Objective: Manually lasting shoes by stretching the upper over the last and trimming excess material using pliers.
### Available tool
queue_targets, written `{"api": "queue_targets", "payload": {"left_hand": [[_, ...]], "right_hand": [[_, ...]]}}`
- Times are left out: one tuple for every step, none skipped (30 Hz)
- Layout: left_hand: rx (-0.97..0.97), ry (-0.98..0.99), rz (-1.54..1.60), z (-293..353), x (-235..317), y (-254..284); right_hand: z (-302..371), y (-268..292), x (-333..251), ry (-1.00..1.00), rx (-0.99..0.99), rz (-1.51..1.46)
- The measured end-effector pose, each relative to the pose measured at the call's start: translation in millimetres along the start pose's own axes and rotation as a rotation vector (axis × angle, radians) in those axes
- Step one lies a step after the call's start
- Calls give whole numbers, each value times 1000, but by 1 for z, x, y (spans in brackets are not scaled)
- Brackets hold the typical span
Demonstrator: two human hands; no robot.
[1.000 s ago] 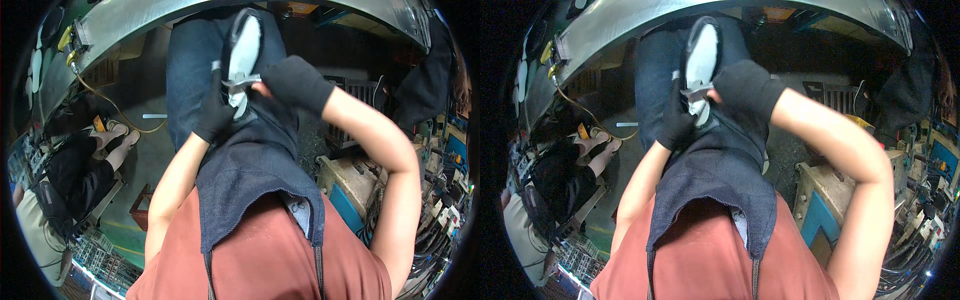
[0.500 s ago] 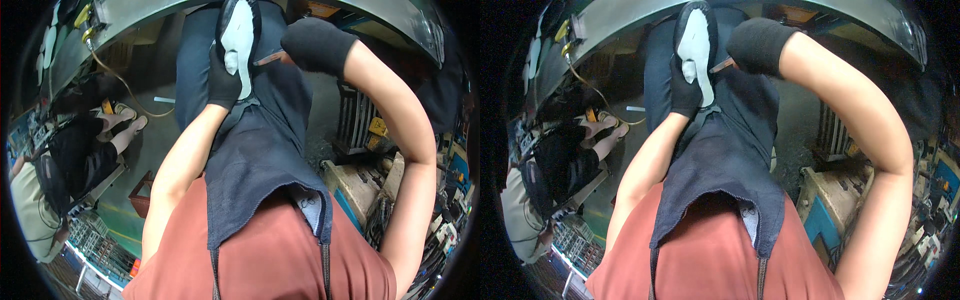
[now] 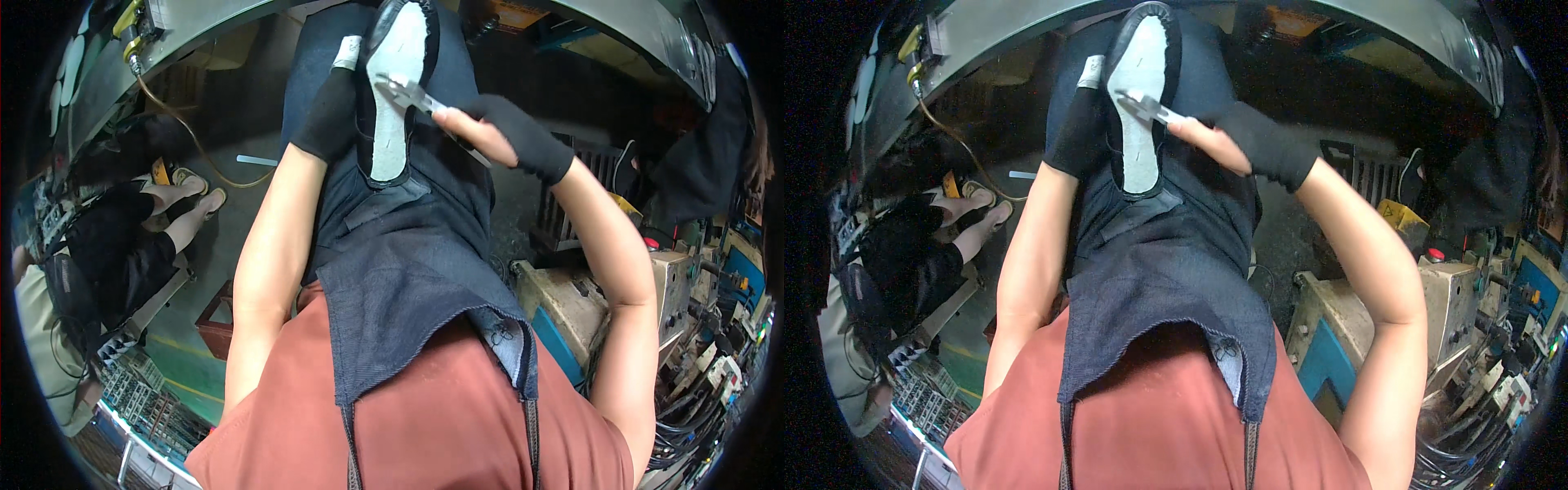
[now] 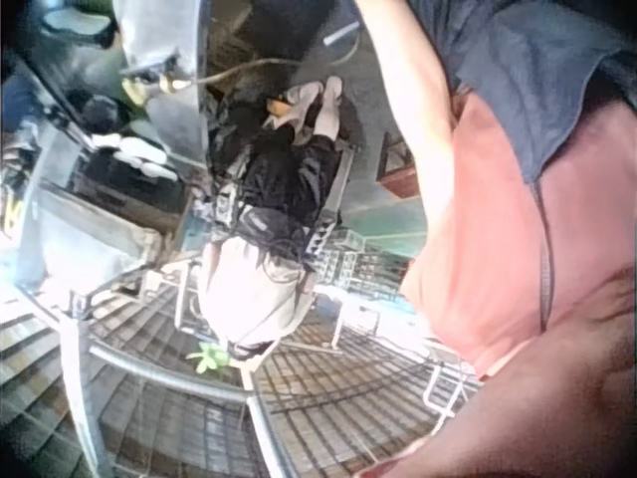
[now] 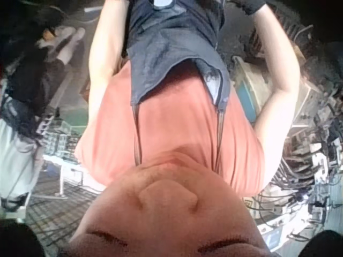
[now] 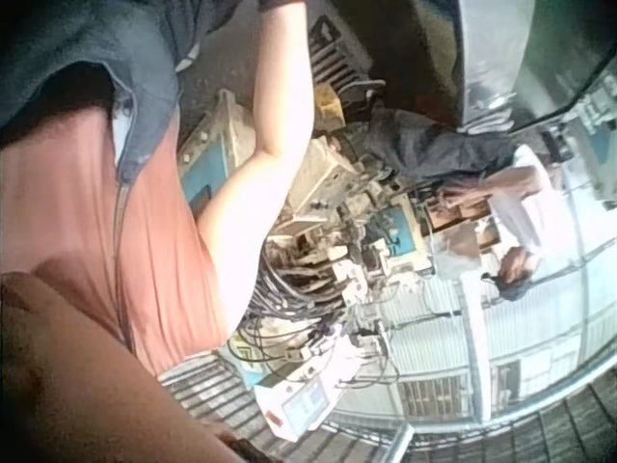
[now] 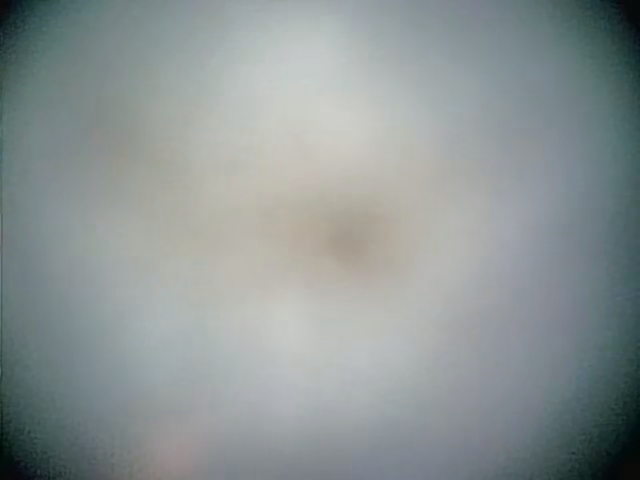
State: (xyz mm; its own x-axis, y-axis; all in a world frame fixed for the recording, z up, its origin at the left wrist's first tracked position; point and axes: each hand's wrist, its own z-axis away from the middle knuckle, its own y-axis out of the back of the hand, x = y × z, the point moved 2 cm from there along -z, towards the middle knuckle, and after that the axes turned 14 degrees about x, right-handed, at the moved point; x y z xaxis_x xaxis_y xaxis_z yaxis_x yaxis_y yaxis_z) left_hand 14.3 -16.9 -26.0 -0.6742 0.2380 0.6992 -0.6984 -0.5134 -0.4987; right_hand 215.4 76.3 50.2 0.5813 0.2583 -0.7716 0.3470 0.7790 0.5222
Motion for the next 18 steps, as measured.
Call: {"api": "queue_targets", "payload": {"left_hand": [[29,63,4,0,1,-5],[48,129,7,2,7,-21],[165,77,-98,15,9,-34],[166,71,-98,16,11,-36],[185,80,-82,14,10,-39],[205,89,-67,12,8,-40],[200,87,-64,7,1,-39],[313,-122,-336,-1,-5,-34],[427,-333,-608,-8,-10,-29],[449,-442,-730,-13,-15,-25],[437,-502,-728,-11,-11,-31],[425,-562,-725,-9,-7,-38],[426,-562,-727,-8,-8,-34],[432,-583,-808,-10,-7,-28],[439,-604,-888,-12,-5,-24],[452,-611,-885,-10,-1,-24],[455,-635,-915,-6,-1,-27],[461,-655,-947,-1,-2,-27]], "right_hand": [[-1,10,-15,-13,4,1],[-3,14,-18,53,99,-18],[-5,18,-20,73,116,68],[-9,19,-27,110,122,151],[-8,14,-23,108,128,155],[-6,4,-13,196,268,172],[-4,-7,-5,284,405,189],[0,-15,-5,319,515,64],[4,-15,-3,276,503,86],[6,-14,1,229,490,101],[3,-6,11,60,328,83],[-2,10,22,-108,166,63],[-1,27,21,-156,59,-109],[-1,46,7,-133,-11,-33],[-1,56,-14,-56,19,67],[4,62,-33,21,49,165],[10,61,-50,25,44,173],[15,55,-74,281,138,225]]}}
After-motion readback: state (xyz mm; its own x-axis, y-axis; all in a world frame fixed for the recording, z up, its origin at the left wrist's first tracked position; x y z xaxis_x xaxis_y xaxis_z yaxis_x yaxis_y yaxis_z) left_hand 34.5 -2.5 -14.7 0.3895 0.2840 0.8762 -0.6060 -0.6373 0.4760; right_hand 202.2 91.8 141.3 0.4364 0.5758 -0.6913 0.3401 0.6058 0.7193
